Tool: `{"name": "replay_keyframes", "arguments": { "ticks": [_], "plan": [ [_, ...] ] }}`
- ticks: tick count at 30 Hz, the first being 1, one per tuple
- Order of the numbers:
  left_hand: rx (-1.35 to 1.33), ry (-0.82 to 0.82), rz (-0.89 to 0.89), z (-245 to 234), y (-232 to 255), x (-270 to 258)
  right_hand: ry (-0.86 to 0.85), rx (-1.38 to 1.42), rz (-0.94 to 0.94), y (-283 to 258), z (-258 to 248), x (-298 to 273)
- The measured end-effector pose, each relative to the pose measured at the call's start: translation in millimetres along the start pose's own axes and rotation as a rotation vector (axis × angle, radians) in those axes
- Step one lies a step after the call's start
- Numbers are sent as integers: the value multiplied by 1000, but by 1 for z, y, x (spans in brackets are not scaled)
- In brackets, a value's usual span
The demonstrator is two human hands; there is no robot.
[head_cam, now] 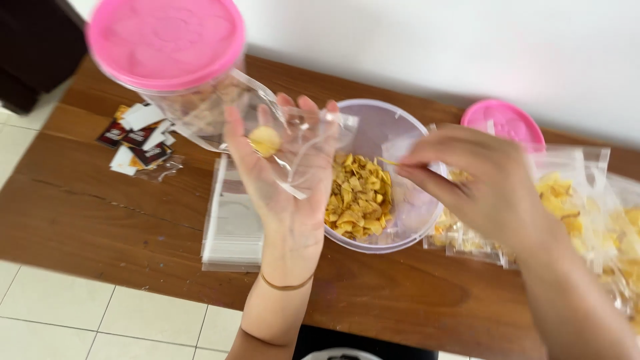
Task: Packaging small snack chips into individual plastic zip-lock bags from a larger container
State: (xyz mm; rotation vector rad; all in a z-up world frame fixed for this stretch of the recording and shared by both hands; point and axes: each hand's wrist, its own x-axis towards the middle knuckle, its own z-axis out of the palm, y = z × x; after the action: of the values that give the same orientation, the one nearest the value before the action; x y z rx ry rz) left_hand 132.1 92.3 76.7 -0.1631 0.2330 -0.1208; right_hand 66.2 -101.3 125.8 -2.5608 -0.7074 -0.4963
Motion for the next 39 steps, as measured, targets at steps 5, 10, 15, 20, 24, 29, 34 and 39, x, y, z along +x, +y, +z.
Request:
{"name": "replay_keyframes", "arguments": {
  "ticks": [5,10,15,20,24,29,34,39],
  "plan": [
    [117,102,67,1,-7,-26,397,-150,-433,3,16,-30],
    [155,143,39,4,-13,-51,405,-387,-630,-20,28,-12],
    [214,253,47,8,-14,-57,248,-511,-460,-24,38,-15],
    [215,184,-27,-4,-9,-58,158,-340,-450,-21,45,-15],
    [249,-377,-148,-30,9,-58,285,-281,-396,-12,41,-7],
    [1239,-524,1203,-46,61,-79,255,13,-154,-58,0,-1],
    [2356,-591,1349,-71,42,-98,91,186,-102,-106,10,-7],
    [2193,-757,1355,-66,33,-89,-105,275,-111,-106,19,-21]
  ]
}}
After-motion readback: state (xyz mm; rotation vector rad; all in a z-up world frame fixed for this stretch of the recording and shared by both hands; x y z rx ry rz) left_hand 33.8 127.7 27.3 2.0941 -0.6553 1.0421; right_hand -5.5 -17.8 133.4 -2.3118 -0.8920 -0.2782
